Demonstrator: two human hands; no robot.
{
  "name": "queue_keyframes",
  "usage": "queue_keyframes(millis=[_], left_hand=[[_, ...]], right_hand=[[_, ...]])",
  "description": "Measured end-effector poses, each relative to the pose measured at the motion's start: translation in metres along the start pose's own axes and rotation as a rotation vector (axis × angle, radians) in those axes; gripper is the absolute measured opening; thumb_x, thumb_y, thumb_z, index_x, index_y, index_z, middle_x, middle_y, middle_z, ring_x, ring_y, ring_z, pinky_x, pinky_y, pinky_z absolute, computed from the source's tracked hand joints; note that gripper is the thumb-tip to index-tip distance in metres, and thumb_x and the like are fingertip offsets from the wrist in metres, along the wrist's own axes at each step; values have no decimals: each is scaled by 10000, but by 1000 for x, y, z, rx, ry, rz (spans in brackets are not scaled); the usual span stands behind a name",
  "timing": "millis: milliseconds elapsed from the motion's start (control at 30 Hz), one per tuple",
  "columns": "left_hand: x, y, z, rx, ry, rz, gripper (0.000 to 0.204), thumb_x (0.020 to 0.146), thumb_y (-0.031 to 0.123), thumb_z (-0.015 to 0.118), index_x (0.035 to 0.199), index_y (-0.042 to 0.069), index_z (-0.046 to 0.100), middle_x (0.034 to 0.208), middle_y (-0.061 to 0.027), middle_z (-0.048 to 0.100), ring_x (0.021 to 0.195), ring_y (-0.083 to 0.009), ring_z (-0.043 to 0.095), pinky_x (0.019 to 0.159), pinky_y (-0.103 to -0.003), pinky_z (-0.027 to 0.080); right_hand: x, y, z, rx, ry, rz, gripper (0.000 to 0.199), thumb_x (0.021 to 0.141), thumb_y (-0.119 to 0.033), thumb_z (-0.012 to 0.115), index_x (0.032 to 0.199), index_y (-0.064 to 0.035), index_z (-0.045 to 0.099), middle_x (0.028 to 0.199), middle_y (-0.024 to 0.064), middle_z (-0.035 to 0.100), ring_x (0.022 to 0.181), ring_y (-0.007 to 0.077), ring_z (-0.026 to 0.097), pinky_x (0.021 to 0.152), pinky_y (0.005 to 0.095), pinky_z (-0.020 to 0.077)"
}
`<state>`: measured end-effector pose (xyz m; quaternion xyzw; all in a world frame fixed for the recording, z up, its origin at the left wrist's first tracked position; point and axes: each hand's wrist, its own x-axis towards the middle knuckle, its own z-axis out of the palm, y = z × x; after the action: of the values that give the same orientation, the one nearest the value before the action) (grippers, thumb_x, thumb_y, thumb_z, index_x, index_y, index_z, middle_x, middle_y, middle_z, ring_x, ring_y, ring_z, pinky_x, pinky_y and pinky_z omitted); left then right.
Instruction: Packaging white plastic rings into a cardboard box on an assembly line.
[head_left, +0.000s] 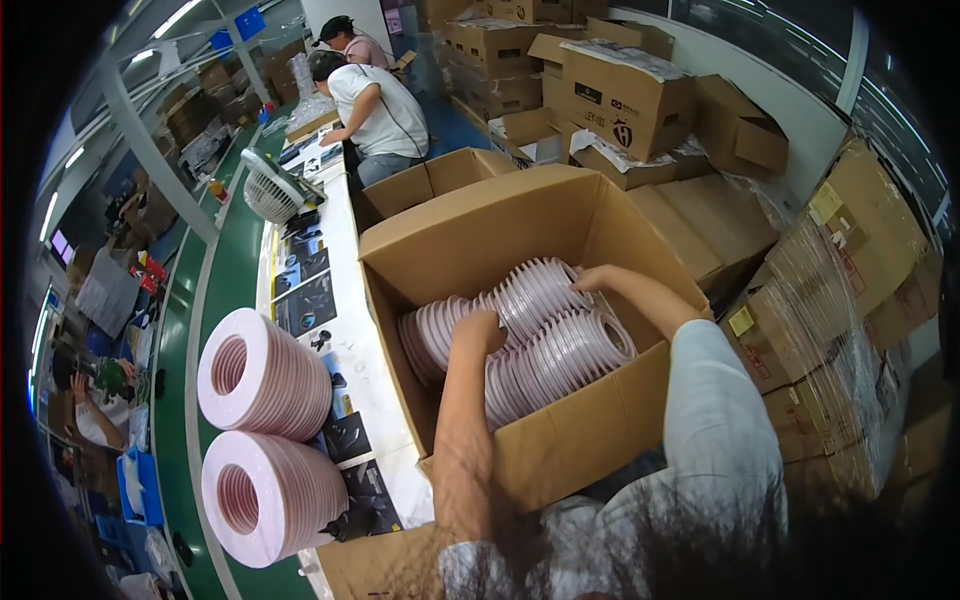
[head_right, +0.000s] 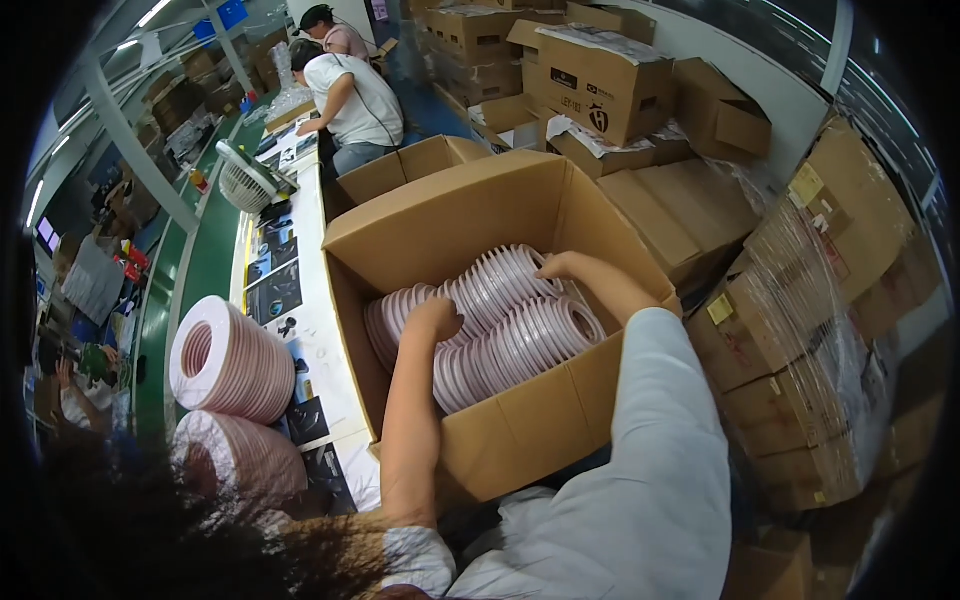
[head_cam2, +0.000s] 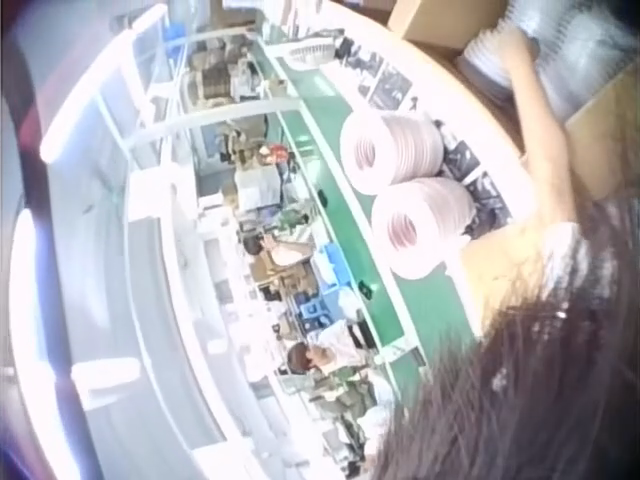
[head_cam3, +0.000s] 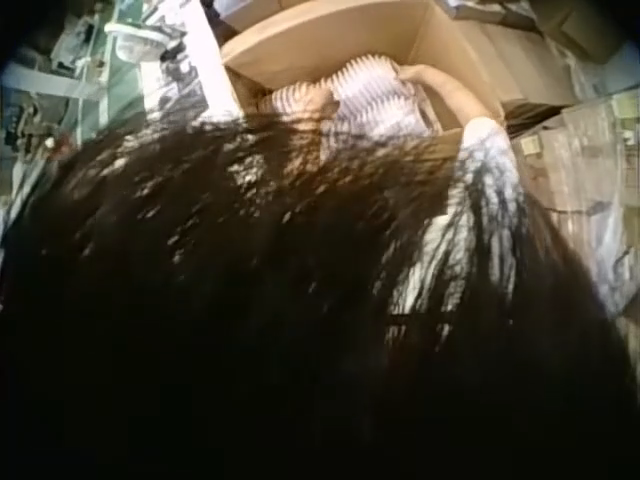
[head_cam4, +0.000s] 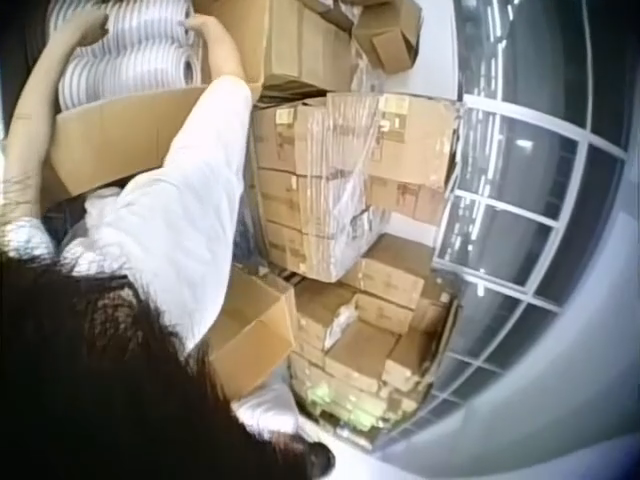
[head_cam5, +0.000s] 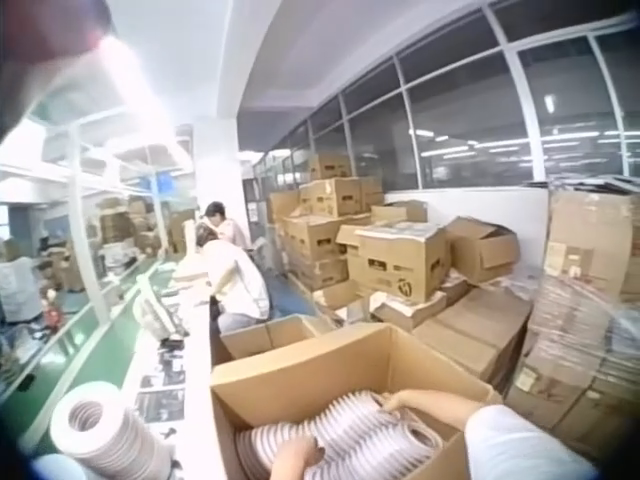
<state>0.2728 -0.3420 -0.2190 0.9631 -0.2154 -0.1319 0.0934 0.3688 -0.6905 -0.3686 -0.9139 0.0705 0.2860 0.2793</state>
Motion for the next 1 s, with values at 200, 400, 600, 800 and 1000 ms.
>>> queue_keyframes(millis=[200,400,600,800,1000], left_hand=[[-14,10,-6,57,-99,-68,319,820,302,601,962,39,714,1023,-193,678,970,-347,652,849,-428,525],[-7,23,-14,36,-110,-33,308,828,298,604,959,41,713,1033,-196,674,985,-344,647,844,-436,524],[-25,6,-24,-19,-38,-76,348,845,304,610,1062,41,676,998,-211,676,956,-359,647,850,-438,517],[0,23,-13,-637,290,329,500,861,341,663,1179,-39,592,1130,-216,638,1062,-317,614,915,-401,479],[-6,44,-25,-938,298,381,408,900,308,629,1097,-49,626,969,-150,663,898,-199,620,793,-338,488]], right_hand=[[28,3,25,378,198,12,612,925,-336,550,1371,60,415,1353,232,486,1250,307,466,1002,396,415],[34,32,5,287,245,-31,508,911,-355,585,1217,51,563,1188,205,583,1090,323,566,902,436,475],[-33,-52,-38,781,230,93,333,900,-315,633,684,-65,594,674,87,570,526,157,471,486,328,333],[-188,-149,-64,972,118,-316,343,939,-260,593,1172,-8,583,913,114,683,789,181,677,691,291,536],[-192,-212,-20,1384,110,-526,450,903,-234,662,1229,16,479,973,166,655,809,239,689,692,354,581]])
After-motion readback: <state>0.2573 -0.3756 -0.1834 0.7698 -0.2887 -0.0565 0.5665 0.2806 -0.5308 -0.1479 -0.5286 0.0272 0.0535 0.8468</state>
